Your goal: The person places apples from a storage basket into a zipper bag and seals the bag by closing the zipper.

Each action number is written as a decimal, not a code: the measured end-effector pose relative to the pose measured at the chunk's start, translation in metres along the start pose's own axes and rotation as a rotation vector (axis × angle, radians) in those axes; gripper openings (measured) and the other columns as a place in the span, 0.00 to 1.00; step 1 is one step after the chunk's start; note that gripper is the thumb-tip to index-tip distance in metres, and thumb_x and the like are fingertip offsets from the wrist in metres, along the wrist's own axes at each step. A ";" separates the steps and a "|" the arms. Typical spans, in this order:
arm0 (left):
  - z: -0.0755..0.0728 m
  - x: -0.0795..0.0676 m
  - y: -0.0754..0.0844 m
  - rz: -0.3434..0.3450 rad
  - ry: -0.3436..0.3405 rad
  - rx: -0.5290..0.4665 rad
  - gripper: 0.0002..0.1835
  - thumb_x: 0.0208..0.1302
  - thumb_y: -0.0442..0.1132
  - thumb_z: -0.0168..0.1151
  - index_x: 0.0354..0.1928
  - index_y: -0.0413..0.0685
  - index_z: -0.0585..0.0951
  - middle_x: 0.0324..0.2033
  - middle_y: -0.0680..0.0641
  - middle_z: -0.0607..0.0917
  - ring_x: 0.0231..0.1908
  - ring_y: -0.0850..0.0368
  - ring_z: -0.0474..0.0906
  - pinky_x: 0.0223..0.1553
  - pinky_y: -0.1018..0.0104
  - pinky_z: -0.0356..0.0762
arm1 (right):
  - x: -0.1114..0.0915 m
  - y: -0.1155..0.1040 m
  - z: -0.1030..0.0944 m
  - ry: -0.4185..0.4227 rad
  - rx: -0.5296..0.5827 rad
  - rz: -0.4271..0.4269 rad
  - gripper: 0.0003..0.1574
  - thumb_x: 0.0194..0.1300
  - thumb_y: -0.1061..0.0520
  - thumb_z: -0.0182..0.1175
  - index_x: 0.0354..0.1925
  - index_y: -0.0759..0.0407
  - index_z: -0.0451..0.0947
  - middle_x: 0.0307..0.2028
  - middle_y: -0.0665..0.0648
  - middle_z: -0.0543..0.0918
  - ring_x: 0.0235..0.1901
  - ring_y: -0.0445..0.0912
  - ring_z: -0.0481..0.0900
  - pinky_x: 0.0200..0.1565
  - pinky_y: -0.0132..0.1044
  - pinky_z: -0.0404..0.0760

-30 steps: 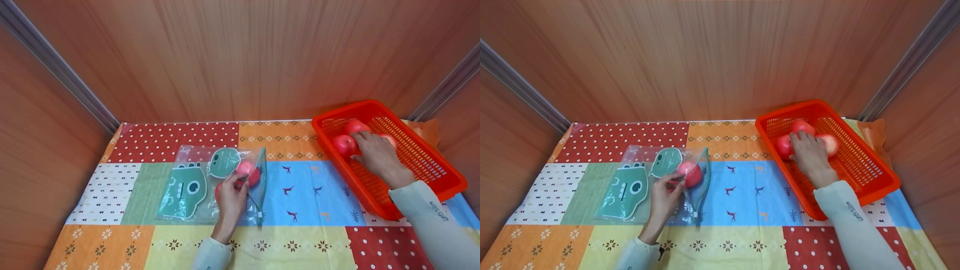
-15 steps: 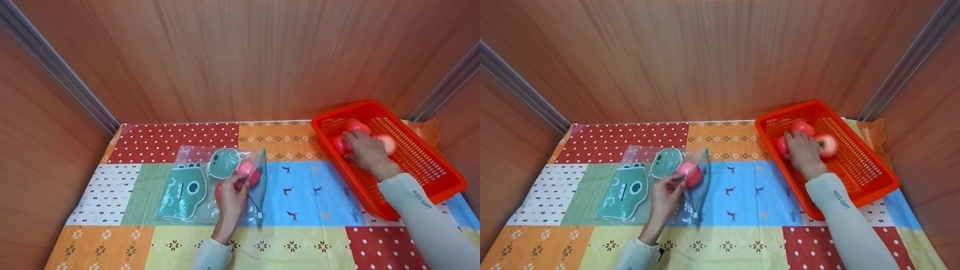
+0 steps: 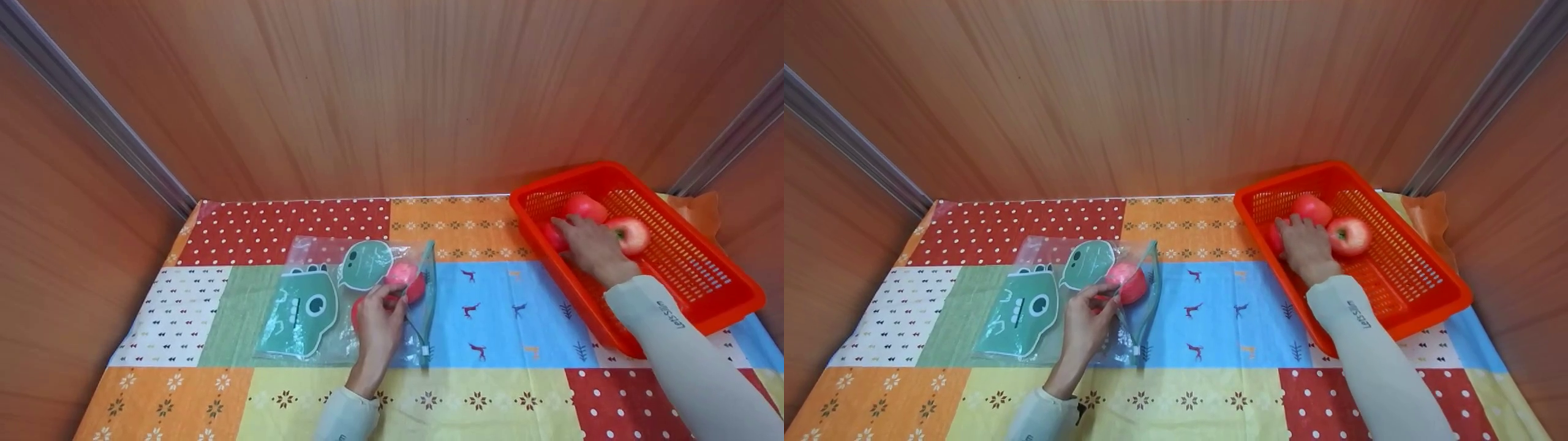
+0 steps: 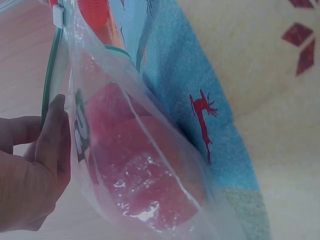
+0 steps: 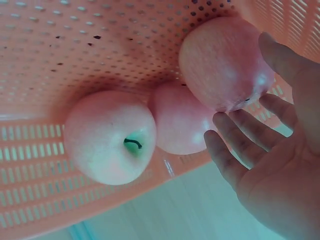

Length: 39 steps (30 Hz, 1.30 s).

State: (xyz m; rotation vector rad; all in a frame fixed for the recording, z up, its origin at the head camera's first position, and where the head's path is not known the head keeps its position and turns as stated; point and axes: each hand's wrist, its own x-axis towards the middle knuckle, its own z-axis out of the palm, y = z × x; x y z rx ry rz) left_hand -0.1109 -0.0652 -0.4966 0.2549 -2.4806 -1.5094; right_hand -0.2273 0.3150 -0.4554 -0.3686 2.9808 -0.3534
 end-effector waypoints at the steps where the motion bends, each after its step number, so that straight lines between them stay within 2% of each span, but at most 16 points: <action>1: 0.000 0.000 0.000 0.007 0.000 0.000 0.12 0.63 0.26 0.74 0.47 0.43 0.91 0.39 0.47 0.89 0.35 0.56 0.83 0.40 0.63 0.87 | 0.001 0.000 0.000 0.004 0.000 0.003 0.54 0.59 0.56 0.76 0.79 0.57 0.64 0.64 0.69 0.72 0.59 0.68 0.71 0.59 0.74 0.75; 4: 0.001 0.000 0.002 0.005 -0.010 -0.002 0.12 0.63 0.27 0.74 0.48 0.43 0.91 0.40 0.47 0.89 0.35 0.56 0.83 0.41 0.63 0.87 | 0.003 0.002 -0.001 0.011 0.014 0.016 0.51 0.59 0.57 0.76 0.77 0.58 0.67 0.58 0.66 0.75 0.54 0.65 0.73 0.55 0.69 0.79; 9: 0.002 0.002 0.004 -0.029 -0.035 -0.005 0.13 0.65 0.29 0.74 0.51 0.44 0.90 0.42 0.47 0.89 0.38 0.56 0.84 0.44 0.62 0.87 | 0.007 0.003 -0.004 -0.022 0.028 0.048 0.46 0.64 0.58 0.73 0.76 0.58 0.69 0.56 0.66 0.76 0.52 0.64 0.74 0.53 0.66 0.82; 14: 0.003 0.002 0.002 0.000 -0.014 -0.001 0.13 0.63 0.27 0.74 0.49 0.43 0.91 0.41 0.46 0.89 0.36 0.56 0.84 0.43 0.61 0.88 | 0.009 0.003 -0.004 -0.017 0.005 0.046 0.46 0.61 0.60 0.75 0.75 0.59 0.70 0.52 0.66 0.78 0.49 0.63 0.77 0.51 0.63 0.85; 20: 0.003 0.002 0.001 -0.008 -0.026 0.008 0.13 0.64 0.28 0.74 0.49 0.45 0.90 0.42 0.47 0.89 0.37 0.56 0.84 0.43 0.62 0.87 | 0.008 0.003 -0.002 -0.012 0.012 0.049 0.44 0.64 0.60 0.73 0.75 0.59 0.70 0.54 0.68 0.79 0.49 0.64 0.77 0.50 0.64 0.84; 26: 0.002 0.001 -0.001 0.001 -0.022 0.001 0.13 0.63 0.26 0.73 0.49 0.43 0.90 0.43 0.47 0.89 0.37 0.56 0.83 0.43 0.62 0.87 | 0.007 0.001 -0.003 -0.010 0.035 0.045 0.42 0.66 0.60 0.72 0.74 0.60 0.71 0.50 0.66 0.78 0.48 0.63 0.77 0.49 0.60 0.84; 33: 0.001 0.000 -0.002 0.014 -0.015 -0.007 0.12 0.63 0.26 0.74 0.48 0.42 0.90 0.40 0.47 0.89 0.36 0.56 0.84 0.42 0.62 0.88 | 0.006 0.000 -0.006 -0.048 0.115 0.110 0.41 0.69 0.53 0.70 0.76 0.56 0.69 0.53 0.65 0.79 0.52 0.64 0.75 0.49 0.58 0.83; 39: 0.002 0.000 -0.004 0.046 0.002 -0.020 0.11 0.61 0.23 0.73 0.45 0.39 0.90 0.37 0.45 0.88 0.34 0.56 0.84 0.38 0.63 0.87 | 0.006 -0.002 -0.005 -0.060 0.057 0.096 0.38 0.69 0.56 0.70 0.73 0.59 0.71 0.51 0.66 0.80 0.49 0.64 0.77 0.46 0.55 0.83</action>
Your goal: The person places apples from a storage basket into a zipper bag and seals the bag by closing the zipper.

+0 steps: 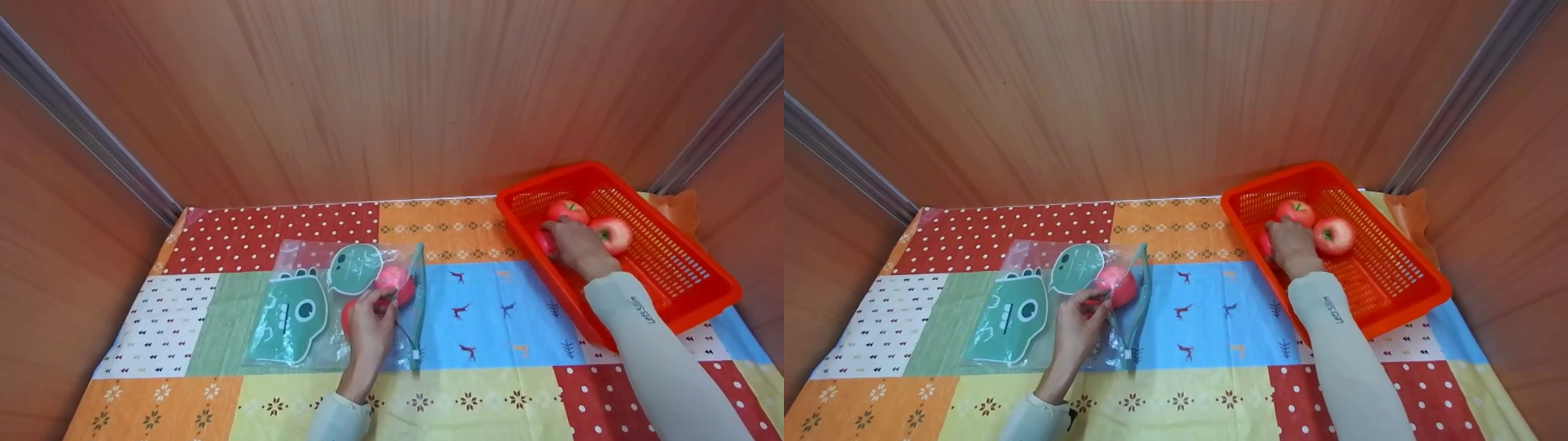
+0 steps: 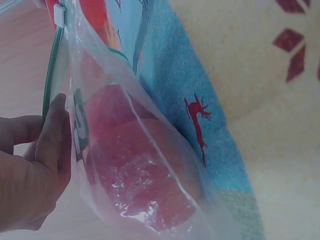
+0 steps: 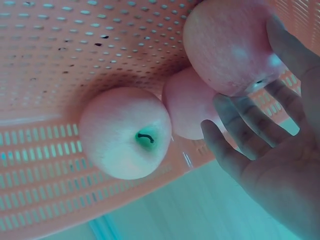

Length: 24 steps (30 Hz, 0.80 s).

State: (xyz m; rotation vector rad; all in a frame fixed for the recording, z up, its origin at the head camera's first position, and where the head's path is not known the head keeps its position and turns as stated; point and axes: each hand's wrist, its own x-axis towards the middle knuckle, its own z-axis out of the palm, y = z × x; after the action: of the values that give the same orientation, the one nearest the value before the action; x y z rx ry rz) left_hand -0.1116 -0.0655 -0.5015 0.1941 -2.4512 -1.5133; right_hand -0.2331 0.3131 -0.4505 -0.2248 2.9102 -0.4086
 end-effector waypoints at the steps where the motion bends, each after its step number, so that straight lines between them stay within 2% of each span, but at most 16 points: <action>1: 0.000 0.000 0.000 -0.005 -0.001 0.002 0.11 0.61 0.23 0.73 0.45 0.40 0.90 0.37 0.45 0.88 0.34 0.56 0.84 0.38 0.64 0.87 | 0.000 -0.001 0.000 -0.001 -0.012 -0.002 0.37 0.69 0.56 0.70 0.72 0.60 0.72 0.50 0.66 0.80 0.48 0.64 0.77 0.45 0.54 0.83; 9: -0.003 -0.001 0.002 -0.027 -0.017 0.006 0.12 0.62 0.24 0.72 0.47 0.41 0.90 0.38 0.46 0.88 0.35 0.56 0.83 0.38 0.65 0.86 | -0.003 -0.002 0.001 -0.014 -0.029 0.008 0.36 0.68 0.56 0.70 0.71 0.59 0.73 0.47 0.65 0.79 0.45 0.62 0.79 0.43 0.50 0.82; 19: -0.003 -0.001 0.002 -0.040 -0.022 0.005 0.12 0.63 0.24 0.72 0.47 0.41 0.90 0.39 0.46 0.89 0.34 0.57 0.83 0.37 0.66 0.86 | -0.011 -0.004 0.004 0.016 -0.045 -0.022 0.32 0.67 0.57 0.70 0.67 0.59 0.75 0.43 0.63 0.83 0.42 0.62 0.81 0.43 0.55 0.86; 24: -0.004 -0.001 0.004 -0.058 -0.031 0.017 0.12 0.63 0.25 0.73 0.48 0.43 0.90 0.40 0.46 0.89 0.35 0.56 0.83 0.39 0.64 0.86 | -0.015 -0.006 0.006 0.006 -0.037 -0.017 0.35 0.68 0.56 0.69 0.70 0.57 0.72 0.44 0.63 0.84 0.45 0.64 0.80 0.47 0.62 0.85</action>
State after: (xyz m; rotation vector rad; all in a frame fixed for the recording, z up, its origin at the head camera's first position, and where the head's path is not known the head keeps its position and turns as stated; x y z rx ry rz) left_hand -0.1094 -0.0664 -0.4964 0.2494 -2.5041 -1.5302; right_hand -0.2166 0.3084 -0.4513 -0.2549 2.9260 -0.3595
